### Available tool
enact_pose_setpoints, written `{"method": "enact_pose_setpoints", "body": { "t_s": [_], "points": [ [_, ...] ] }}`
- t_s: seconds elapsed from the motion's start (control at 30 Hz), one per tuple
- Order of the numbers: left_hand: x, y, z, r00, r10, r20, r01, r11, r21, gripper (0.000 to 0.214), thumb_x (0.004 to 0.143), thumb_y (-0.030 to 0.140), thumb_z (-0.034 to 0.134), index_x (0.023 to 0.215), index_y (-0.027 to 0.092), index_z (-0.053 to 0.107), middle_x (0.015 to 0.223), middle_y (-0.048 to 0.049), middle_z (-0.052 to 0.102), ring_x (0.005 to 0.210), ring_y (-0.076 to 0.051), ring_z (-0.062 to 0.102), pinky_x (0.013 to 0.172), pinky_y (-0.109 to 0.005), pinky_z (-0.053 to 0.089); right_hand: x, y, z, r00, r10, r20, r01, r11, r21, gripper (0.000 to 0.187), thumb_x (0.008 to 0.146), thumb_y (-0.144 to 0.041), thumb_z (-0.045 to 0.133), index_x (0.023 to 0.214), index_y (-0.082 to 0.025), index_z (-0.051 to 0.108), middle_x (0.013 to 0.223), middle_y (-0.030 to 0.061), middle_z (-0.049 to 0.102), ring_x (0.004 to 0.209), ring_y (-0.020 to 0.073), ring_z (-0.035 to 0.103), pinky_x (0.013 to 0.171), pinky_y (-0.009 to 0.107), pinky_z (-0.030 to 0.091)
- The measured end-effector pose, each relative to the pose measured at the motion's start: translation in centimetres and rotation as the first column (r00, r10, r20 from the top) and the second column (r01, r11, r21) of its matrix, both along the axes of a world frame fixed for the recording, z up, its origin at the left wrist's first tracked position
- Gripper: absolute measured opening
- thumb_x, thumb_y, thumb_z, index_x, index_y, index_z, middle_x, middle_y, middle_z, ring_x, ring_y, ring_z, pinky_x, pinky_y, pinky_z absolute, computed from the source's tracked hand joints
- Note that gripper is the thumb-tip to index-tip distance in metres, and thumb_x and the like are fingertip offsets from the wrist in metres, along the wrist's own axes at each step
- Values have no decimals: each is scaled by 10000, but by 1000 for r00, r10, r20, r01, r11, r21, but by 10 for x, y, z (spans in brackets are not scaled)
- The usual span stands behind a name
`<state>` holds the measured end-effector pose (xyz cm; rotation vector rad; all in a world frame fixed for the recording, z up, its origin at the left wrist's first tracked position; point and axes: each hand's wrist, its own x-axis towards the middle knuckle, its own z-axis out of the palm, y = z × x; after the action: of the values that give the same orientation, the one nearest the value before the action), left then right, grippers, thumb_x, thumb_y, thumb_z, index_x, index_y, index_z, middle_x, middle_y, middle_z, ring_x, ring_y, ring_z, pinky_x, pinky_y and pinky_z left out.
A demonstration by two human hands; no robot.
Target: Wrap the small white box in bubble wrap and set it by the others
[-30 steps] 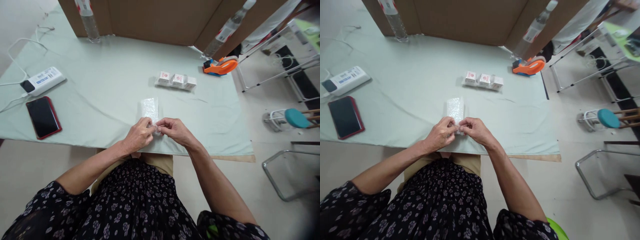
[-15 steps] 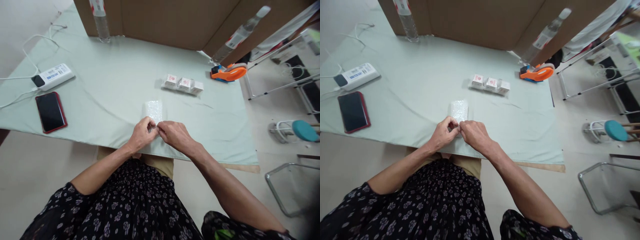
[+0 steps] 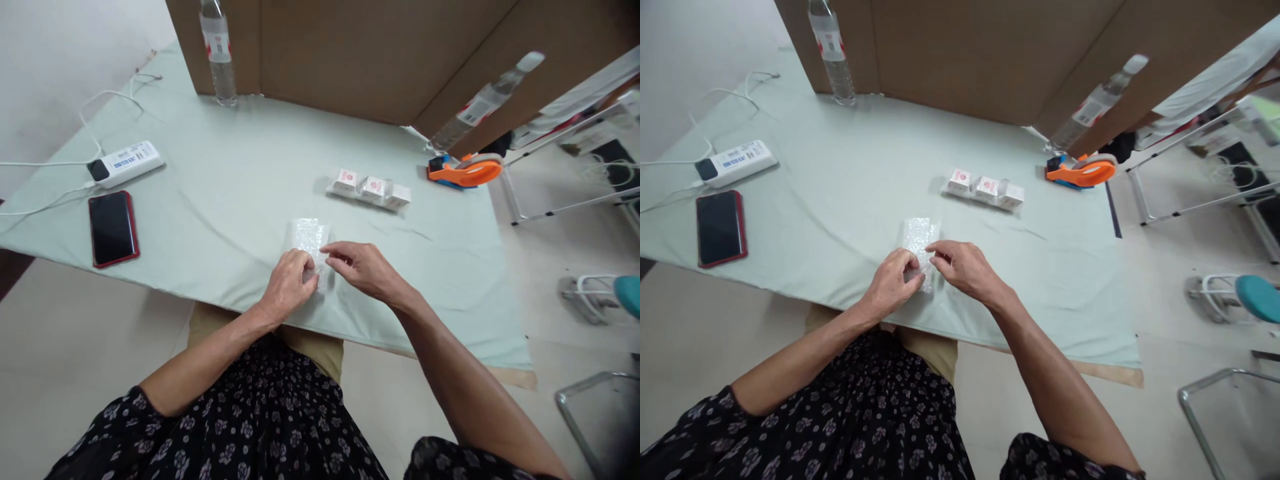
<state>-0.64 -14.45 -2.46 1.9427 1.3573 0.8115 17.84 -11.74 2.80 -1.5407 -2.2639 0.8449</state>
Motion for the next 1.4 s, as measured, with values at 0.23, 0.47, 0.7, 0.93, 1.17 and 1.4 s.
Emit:
{"method": "enact_pose_setpoints", "body": {
  "t_s": [0.23, 0.47, 0.7, 0.93, 1.17, 1.4],
  "points": [
    [1, -3, 2, 999, -3, -33, 3, 1000, 12, 194, 807, 134, 586, 962, 215, 501, 1022, -48, 588, 975, -198, 591, 878, -374, 534, -1, 37, -3, 931, 143, 336, -182, 979, 86, 306, 871, -173, 575, 1112, -280, 729, 748, 21, 763, 683, 182, 635, 615, 292, 326],
    [1, -2, 1, 995, -46, -85, 46, 999, -2, 196, 830, 159, 596, 1007, 201, 522, 1028, -63, 622, 1020, -224, 609, 930, -413, 542, 2, 35, -2, 916, 197, 349, -253, 960, 122, 256, 872, -106, 510, 914, -248, 719, 825, 21, 770, 646, 158, 587, 627, 307, 268],
    [-1, -3, 1, 996, -61, -65, 64, 996, 58, 302, 842, 145, 609, 1129, 217, 548, 1112, -75, 615, 1081, -241, 605, 954, -428, 552, -10, 43, -8, 891, 259, 372, -299, 953, 55, 236, 905, -154, 515, 930, -256, 727, 781, 12, 750, 626, 145, 555, 602, 301, 231],
    [-5, 0, 10, 961, -188, -201, 208, 975, 79, 307, 893, 130, 563, 1178, 221, 630, 1240, -108, 526, 1023, -212, 594, 894, -401, 582, -8, 52, -22, 931, 238, 277, -249, 969, 5, 258, 877, -168, 526, 942, -267, 756, 635, -18, 657, 569, 122, 485, 603, 277, 273],
    [-5, 2, 10, 963, -178, -204, 191, 981, 45, 246, 900, 165, 568, 1111, 209, 686, 1099, -89, 554, 982, -212, 597, 883, -388, 581, 3, 51, -29, 999, 28, 18, -27, 1000, -14, 476, 856, -241, 581, 1331, -243, 613, 772, -24, 703, 656, 135, 581, 696, 283, 410],
    [-5, 1, 7, 971, -168, -170, 181, 982, 61, 253, 890, 157, 560, 1092, 186, 709, 1106, -107, 561, 977, -223, 610, 874, -394, 584, 4, 74, -35, 958, -277, 70, 284, 949, -136, 316, 771, -425, 736, 956, -175, 678, 864, 51, 707, 744, 180, 598, 712, 323, 438]
  ]
}}
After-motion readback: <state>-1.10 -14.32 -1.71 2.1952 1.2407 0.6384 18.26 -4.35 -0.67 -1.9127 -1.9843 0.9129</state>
